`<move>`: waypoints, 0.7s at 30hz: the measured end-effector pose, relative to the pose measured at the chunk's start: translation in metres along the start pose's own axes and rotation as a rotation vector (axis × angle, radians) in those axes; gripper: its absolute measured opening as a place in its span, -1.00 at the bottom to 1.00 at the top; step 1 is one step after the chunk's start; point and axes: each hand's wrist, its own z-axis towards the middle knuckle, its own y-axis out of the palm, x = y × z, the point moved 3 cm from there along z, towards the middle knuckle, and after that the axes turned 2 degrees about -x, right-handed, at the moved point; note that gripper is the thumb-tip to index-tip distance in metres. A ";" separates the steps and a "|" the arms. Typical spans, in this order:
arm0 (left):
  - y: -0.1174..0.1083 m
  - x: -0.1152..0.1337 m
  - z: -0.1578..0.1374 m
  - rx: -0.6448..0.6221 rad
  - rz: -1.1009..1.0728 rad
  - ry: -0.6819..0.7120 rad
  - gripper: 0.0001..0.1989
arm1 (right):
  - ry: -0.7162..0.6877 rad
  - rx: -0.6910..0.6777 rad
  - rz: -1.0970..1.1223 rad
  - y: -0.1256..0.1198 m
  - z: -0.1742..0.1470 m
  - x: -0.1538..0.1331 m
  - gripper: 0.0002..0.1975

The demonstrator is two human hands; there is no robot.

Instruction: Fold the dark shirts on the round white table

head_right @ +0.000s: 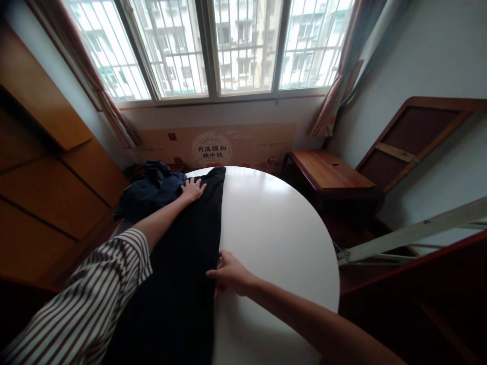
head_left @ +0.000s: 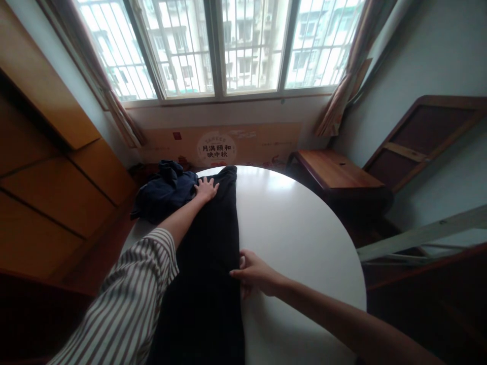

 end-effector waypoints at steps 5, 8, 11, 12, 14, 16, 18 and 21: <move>0.016 -0.006 0.006 -0.128 0.031 0.034 -0.37 | -0.072 -0.042 0.011 -0.009 -0.013 0.013 -0.52; 0.016 -0.003 0.012 -0.092 -0.001 0.058 -0.42 | -0.071 -0.032 0.012 -0.017 -0.022 0.018 -0.51; 0.009 0.011 0.028 -0.045 -0.047 0.117 -0.52 | -0.050 -0.028 0.004 -0.020 -0.023 0.021 -0.54; 0.006 0.017 0.036 -0.031 -0.066 0.128 -0.53 | -0.044 -0.020 0.006 -0.020 -0.023 0.022 -0.54; 0.001 0.029 0.053 -0.008 -0.111 0.129 -0.53 | -0.040 -0.008 0.020 -0.019 -0.021 0.025 -0.51; -0.001 0.039 0.072 -0.006 -0.157 0.114 -0.49 | -0.049 -0.010 0.035 -0.018 -0.019 0.027 -0.50; 0.001 0.046 0.088 -0.033 -0.202 0.096 -0.41 | -0.056 -0.003 0.047 -0.018 -0.018 0.028 -0.52; 0.009 0.049 0.103 -0.109 -0.271 0.066 -0.43 | -0.056 0.030 0.051 -0.019 -0.018 0.029 -0.58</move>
